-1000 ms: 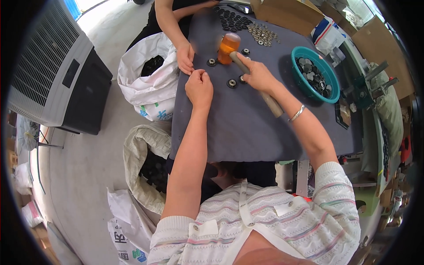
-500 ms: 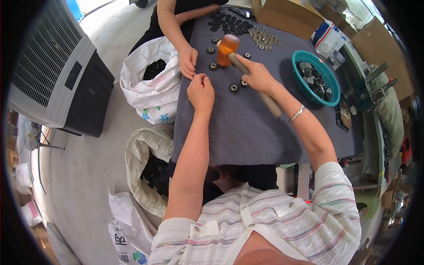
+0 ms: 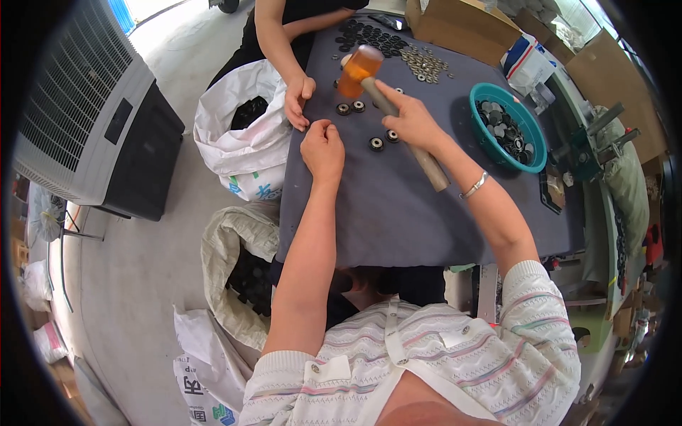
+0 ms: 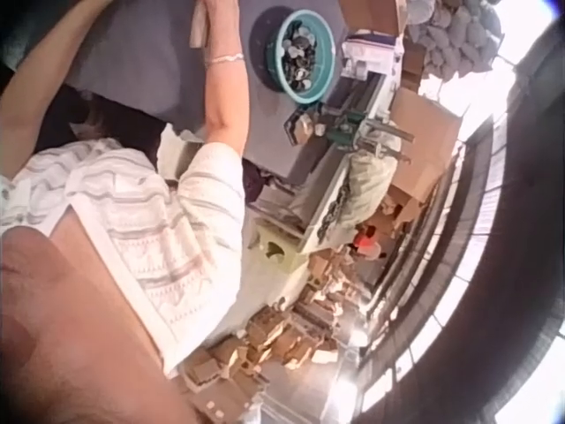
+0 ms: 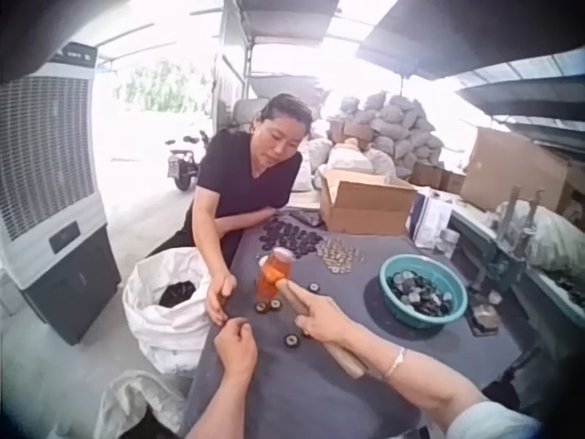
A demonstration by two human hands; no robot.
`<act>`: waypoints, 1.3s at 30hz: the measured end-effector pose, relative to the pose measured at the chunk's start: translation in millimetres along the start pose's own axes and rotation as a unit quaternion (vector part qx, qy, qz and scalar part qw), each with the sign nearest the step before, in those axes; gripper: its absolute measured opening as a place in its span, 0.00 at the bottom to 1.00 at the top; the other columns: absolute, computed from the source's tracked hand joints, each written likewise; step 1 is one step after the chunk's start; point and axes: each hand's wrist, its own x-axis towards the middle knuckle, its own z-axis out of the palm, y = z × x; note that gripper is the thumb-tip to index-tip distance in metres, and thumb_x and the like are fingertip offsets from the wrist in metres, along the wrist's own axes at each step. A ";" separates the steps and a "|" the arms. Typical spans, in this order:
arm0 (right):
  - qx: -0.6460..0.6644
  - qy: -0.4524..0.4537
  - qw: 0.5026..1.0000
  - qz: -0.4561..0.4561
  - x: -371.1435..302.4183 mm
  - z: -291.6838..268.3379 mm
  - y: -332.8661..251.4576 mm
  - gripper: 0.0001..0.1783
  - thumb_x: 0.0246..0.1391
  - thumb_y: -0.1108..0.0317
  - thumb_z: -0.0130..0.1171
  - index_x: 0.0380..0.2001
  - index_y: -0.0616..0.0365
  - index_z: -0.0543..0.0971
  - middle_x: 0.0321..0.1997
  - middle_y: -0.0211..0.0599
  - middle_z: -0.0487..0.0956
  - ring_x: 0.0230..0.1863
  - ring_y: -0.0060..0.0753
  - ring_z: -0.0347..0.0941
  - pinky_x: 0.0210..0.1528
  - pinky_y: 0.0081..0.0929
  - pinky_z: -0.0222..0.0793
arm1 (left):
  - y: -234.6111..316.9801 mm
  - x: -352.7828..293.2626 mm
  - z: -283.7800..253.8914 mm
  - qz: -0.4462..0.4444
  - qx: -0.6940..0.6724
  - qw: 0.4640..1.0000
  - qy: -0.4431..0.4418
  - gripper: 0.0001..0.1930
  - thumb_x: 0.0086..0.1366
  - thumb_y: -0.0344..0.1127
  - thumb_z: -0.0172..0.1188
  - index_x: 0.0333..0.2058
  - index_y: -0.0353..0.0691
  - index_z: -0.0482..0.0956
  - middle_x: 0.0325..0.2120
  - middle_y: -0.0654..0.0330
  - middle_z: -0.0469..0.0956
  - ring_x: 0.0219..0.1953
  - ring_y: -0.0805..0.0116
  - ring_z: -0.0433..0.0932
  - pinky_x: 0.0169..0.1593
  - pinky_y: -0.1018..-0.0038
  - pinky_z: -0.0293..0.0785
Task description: The person assembles metal rings into circular plastic bases by hand, using a rubber mallet to tap the rings into place.
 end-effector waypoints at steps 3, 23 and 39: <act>0.036 0.047 0.998 0.031 -7.5 -28.0 -9.8 0.41 0.46 0.74 0.55 0.66 0.42 0.61 0.45 0.40 0.78 0.34 0.27 0.74 0.38 0.26 0.72 | -2.9 1.9 -0.5 0.012 -0.007 1.000 0.008 0.08 0.59 0.33 0.57 0.33 0.36 0.80 0.26 0.52 0.81 0.29 0.55 0.80 0.36 0.64 0.74; -0.011 0.091 0.996 0.021 -25.0 -33.5 23.3 0.42 0.45 0.75 0.55 0.66 0.47 0.60 0.40 0.45 0.79 0.31 0.31 0.75 0.40 0.28 0.72 | 0.2 0.7 -1.8 0.008 0.019 1.000 0.000 0.07 0.58 0.32 0.57 0.33 0.36 0.80 0.26 0.52 0.80 0.29 0.55 0.80 0.36 0.65 0.74; -0.184 0.022 0.981 0.055 -37.6 -37.1 36.7 0.39 0.45 0.73 0.54 0.65 0.45 0.62 0.46 0.55 0.78 0.43 0.56 0.76 0.46 0.38 0.71 | 6.7 2.4 -1.5 0.000 0.015 1.000 -0.005 0.07 0.58 0.32 0.57 0.33 0.35 0.79 0.25 0.54 0.80 0.28 0.57 0.80 0.35 0.65 0.74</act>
